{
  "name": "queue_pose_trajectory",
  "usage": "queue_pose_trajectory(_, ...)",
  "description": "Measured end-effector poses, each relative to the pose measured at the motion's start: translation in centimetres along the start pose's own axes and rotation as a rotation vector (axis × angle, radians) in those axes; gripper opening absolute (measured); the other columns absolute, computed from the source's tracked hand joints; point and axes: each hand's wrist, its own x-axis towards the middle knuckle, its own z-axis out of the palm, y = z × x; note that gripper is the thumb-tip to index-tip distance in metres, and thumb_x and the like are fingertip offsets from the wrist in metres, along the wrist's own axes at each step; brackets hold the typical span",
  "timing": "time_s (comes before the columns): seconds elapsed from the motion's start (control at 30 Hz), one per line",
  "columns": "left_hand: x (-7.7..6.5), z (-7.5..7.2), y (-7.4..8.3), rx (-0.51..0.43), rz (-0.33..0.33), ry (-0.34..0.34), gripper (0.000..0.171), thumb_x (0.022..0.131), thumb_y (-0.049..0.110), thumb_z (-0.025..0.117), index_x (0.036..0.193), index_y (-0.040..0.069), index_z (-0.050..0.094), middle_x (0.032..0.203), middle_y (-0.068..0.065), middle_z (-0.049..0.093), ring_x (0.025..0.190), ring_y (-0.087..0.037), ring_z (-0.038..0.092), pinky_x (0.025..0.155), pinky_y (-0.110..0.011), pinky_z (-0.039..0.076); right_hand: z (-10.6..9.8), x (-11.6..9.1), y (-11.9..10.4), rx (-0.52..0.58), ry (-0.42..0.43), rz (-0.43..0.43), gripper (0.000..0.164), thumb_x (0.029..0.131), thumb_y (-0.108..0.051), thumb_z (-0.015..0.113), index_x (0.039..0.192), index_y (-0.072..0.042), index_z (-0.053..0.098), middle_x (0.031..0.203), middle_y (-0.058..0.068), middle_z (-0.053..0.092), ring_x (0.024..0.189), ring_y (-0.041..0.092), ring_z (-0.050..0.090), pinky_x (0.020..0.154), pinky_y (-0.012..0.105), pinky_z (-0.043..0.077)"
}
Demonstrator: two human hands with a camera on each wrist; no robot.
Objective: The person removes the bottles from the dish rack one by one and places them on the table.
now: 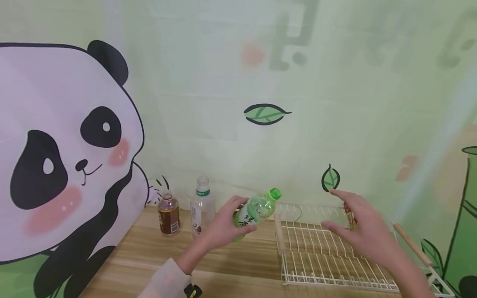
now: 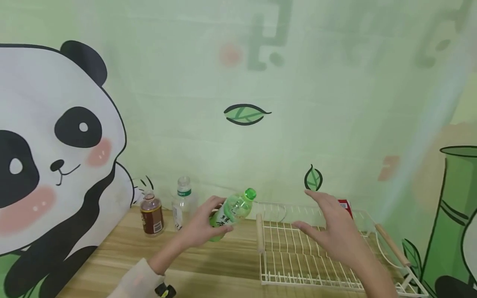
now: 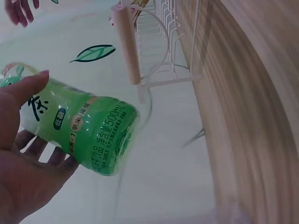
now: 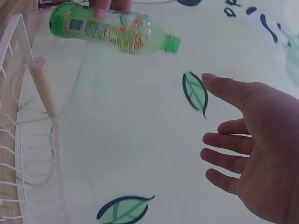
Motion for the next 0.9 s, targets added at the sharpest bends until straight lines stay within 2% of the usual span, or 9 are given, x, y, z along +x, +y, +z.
queue_pose_trajectory(0.1,-0.1,0.1,-1.0,-0.093,-0.056,0.069,0.069,0.091,0.03,0.087,0.149,0.018,0.052,0.14,0.0,0.056,0.129,-0.023,0.058,0.109,-0.048,0.053,-0.3,-0.2,1.3,0.034,0.025,0.065,0.076,0.09,-0.03,0.088,0.154,-0.012,0.052,0.13,0.01,0.065,0.095,0.023,0.062,0.068,0.026,0.052)
queue_pose_trajectory(0.17,-0.1,0.1,-1.4,-0.142,-0.09,0.11,0.07,0.091,0.031,0.087,0.149,0.017,0.052,0.141,-0.003,0.056,0.133,-0.029,0.056,0.112,-0.054,0.05,-0.6,-0.4,2.2,0.066,0.033,0.129,0.074,0.092,-0.031,0.086,0.154,-0.01,0.052,0.14,0.014,0.063,0.108,0.032,0.066,0.075,0.021,0.054)
queue_pose_trajectory(0.2,-0.1,0.1,-1.6,-0.161,-0.106,0.125,0.07,0.091,0.032,0.086,0.15,0.016,0.051,0.142,-0.005,0.056,0.135,-0.032,0.054,0.113,-0.057,0.048,-0.6,-0.5,2.7,0.085,0.037,0.161,0.074,0.093,-0.031,0.085,0.155,-0.009,0.051,0.143,0.016,0.061,0.113,0.037,0.065,0.08,0.024,0.057)
queue_pose_trajectory(0.27,0.0,0.1,-2.2,-0.191,-0.136,0.145,0.071,0.091,0.033,0.086,0.151,0.015,0.05,0.143,-0.007,0.057,0.137,-0.035,0.052,0.114,-0.06,0.046,-0.8,-0.8,3.6,0.11,0.041,0.227,0.075,0.096,-0.034,0.082,0.157,-0.008,0.048,0.149,0.02,0.057,0.12,0.047,0.061,0.09,0.042,0.061)
queue_pose_trajectory(0.33,0.0,0.3,-2.8,-0.2,-0.157,0.165,0.071,0.092,0.032,0.085,0.151,0.013,0.05,0.144,-0.009,0.057,0.137,-0.036,0.053,0.114,-0.061,0.046,-0.6,-1.1,4.7,0.133,0.062,0.274,0.075,0.098,-0.035,0.079,0.16,-0.008,0.045,0.155,0.021,0.052,0.131,0.055,0.052,0.101,0.062,0.053)
queue_pose_trajectory(0.4,-0.1,0.5,-3.6,-0.202,-0.176,0.181,0.07,0.093,0.03,0.084,0.151,0.011,0.049,0.144,-0.011,0.057,0.136,-0.037,0.053,0.112,-0.06,0.047,-0.4,-1.4,5.7,0.167,0.073,0.32,0.078,0.1,-0.036,0.076,0.162,-0.007,0.04,0.158,0.024,0.048,0.134,0.06,0.047,0.098,0.08,0.042)
queue_pose_trajectory(0.63,-0.4,1.4,-5.9,-0.164,-0.256,0.232,0.072,0.093,0.029,0.084,0.153,0.01,0.048,0.142,-0.012,0.059,0.133,-0.037,0.056,0.106,-0.057,0.053,0.7,-2.3,8.5,0.22,0.082,0.464,0.087,0.104,-0.044,0.069,0.166,0.0,0.026,0.163,0.032,0.036,0.143,0.058,0.037,0.109,0.075,0.037)
queue_pose_trajectory(0.9,-0.1,1.5,-7.1,-0.179,-0.319,0.254,0.073,0.093,0.029,0.084,0.153,0.009,0.048,0.144,-0.015,0.059,0.134,-0.039,0.055,0.107,-0.059,0.052,2.5,-3.4,11.4,0.217,0.051,0.562,0.093,0.104,-0.048,0.066,0.164,0.007,0.022,0.163,0.035,0.033,0.145,0.058,0.035,0.11,0.073,0.038)
